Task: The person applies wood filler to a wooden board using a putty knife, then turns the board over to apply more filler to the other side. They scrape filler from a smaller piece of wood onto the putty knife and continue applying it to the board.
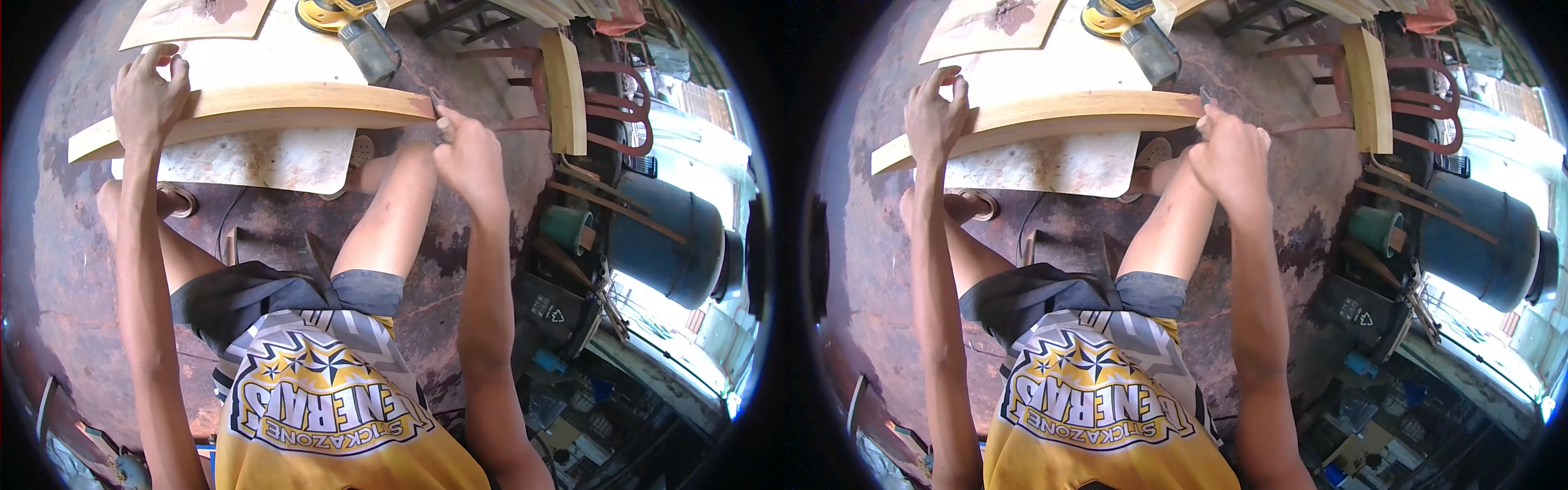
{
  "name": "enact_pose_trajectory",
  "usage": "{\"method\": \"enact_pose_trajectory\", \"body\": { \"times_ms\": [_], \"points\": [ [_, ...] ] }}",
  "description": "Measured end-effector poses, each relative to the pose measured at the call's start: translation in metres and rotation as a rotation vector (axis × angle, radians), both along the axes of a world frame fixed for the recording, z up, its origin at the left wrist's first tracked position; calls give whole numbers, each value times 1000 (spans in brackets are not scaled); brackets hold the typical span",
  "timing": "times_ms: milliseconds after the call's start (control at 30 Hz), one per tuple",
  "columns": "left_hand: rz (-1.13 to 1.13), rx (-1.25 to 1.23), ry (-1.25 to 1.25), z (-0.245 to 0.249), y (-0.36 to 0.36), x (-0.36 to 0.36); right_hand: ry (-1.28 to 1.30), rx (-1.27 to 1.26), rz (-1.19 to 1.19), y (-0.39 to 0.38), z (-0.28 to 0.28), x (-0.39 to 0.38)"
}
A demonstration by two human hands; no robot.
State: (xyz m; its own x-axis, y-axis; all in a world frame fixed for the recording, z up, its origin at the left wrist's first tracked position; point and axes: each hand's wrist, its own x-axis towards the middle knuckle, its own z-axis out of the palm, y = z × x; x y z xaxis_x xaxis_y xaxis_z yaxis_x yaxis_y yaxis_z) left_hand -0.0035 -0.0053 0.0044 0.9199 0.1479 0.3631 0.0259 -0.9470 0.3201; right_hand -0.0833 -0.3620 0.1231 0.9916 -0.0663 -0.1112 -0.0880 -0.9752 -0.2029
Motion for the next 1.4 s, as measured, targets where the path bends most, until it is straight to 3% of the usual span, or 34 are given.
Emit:
{"method": "enact_pose_trajectory", "body": {
  "times_ms": [67,167,400,467,633,700,833,900,933,1000,1033,1133,1167,1233,1267,1333,1400],
  "points": [
    [14,-2,2,2,-1,-1,34,-76,47,11,-1,-8],
    [14,-5,13,2,-1,0,-24,80,192,19,3,-21],
    [2,-10,4,0,0,0,-19,104,-35,14,1,-8],
    [3,-1,14,1,0,0,12,-28,163,33,-5,-18],
    [9,4,24,2,-1,0,-9,58,202,50,8,-35],
    [-3,-14,-6,1,-1,-1,-191,-42,230,44,2,-38],
    [12,-20,7,4,-3,1,-251,-99,310,46,-1,-40],
    [7,-16,15,3,-1,-1,-247,622,117,43,-2,-45],
    [14,-10,12,3,-1,-1,-248,628,124,37,-3,-48],
    [17,-15,-7,4,-3,-2,-222,1475,-275,21,-4,-52],
    [8,-15,-32,3,-3,-1,-241,1642,-324,19,-4,-54],
    [9,-37,0,6,-5,-2,-328,1701,-424,18,-16,-62],
    [7,-28,-5,7,-5,-2,-332,1711,-423,21,-19,-65],
    [-8,-31,10,7,-5,-2,-468,1182,-285,34,-24,-71],
    [-13,-21,1,9,-5,-2,-477,1193,-287,43,-30,-70],
    [-18,-41,34,10,-6,-3,-814,601,-63,66,-45,-67],
    [-38,-38,35,10,-6,-3,-982,529,-6,87,-74,-53]
  ]
}}
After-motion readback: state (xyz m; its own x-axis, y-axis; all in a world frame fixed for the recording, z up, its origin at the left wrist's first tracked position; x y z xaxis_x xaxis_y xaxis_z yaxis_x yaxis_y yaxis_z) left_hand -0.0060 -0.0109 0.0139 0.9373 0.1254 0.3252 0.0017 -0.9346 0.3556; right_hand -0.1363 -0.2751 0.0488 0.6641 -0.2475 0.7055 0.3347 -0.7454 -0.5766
